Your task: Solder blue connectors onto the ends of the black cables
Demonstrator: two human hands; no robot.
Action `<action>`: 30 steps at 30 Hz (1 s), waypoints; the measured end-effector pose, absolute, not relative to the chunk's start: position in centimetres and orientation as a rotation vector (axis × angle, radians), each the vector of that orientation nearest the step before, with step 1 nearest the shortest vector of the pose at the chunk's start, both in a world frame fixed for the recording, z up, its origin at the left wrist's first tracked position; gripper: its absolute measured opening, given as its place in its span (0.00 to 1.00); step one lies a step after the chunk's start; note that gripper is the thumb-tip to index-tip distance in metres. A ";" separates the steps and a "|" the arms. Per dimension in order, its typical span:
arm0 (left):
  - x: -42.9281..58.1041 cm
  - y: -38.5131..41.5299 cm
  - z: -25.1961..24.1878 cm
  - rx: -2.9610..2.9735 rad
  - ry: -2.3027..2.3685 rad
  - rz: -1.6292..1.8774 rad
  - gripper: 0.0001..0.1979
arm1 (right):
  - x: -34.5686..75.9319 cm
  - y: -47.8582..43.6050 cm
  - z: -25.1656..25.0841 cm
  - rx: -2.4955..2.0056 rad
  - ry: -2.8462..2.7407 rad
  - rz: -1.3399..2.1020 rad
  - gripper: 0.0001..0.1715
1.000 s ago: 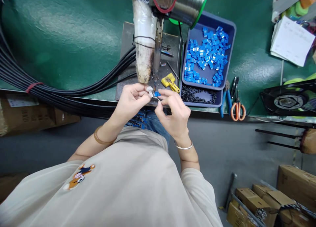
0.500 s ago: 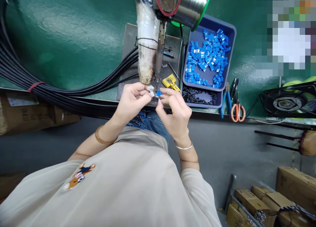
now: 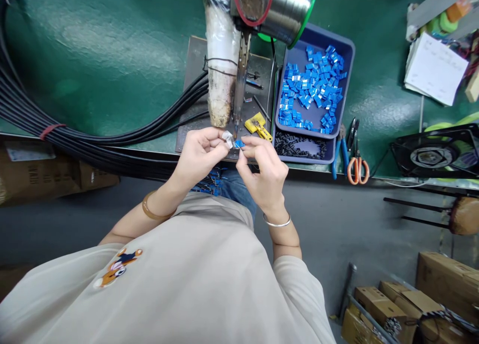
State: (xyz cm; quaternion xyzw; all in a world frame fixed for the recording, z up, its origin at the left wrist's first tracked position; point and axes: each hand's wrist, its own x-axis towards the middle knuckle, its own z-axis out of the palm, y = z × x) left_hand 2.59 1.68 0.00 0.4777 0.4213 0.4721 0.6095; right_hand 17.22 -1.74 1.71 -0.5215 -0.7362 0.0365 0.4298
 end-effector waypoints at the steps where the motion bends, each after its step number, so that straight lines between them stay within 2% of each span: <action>1: 2.6 1.7 -0.1 1.113 0.971 1.092 0.05 | 17.2 -1.7 1.7 -1.301 -1.834 0.095 0.07; 14: 2.8 1.7 0.0 1.214 1.007 1.134 0.05 | 17.2 -1.8 1.9 -1.324 -1.834 0.077 0.05; 30: 2.8 1.5 -0.3 1.222 1.015 1.104 0.04 | 17.3 -1.6 1.7 -1.313 -1.824 0.124 0.08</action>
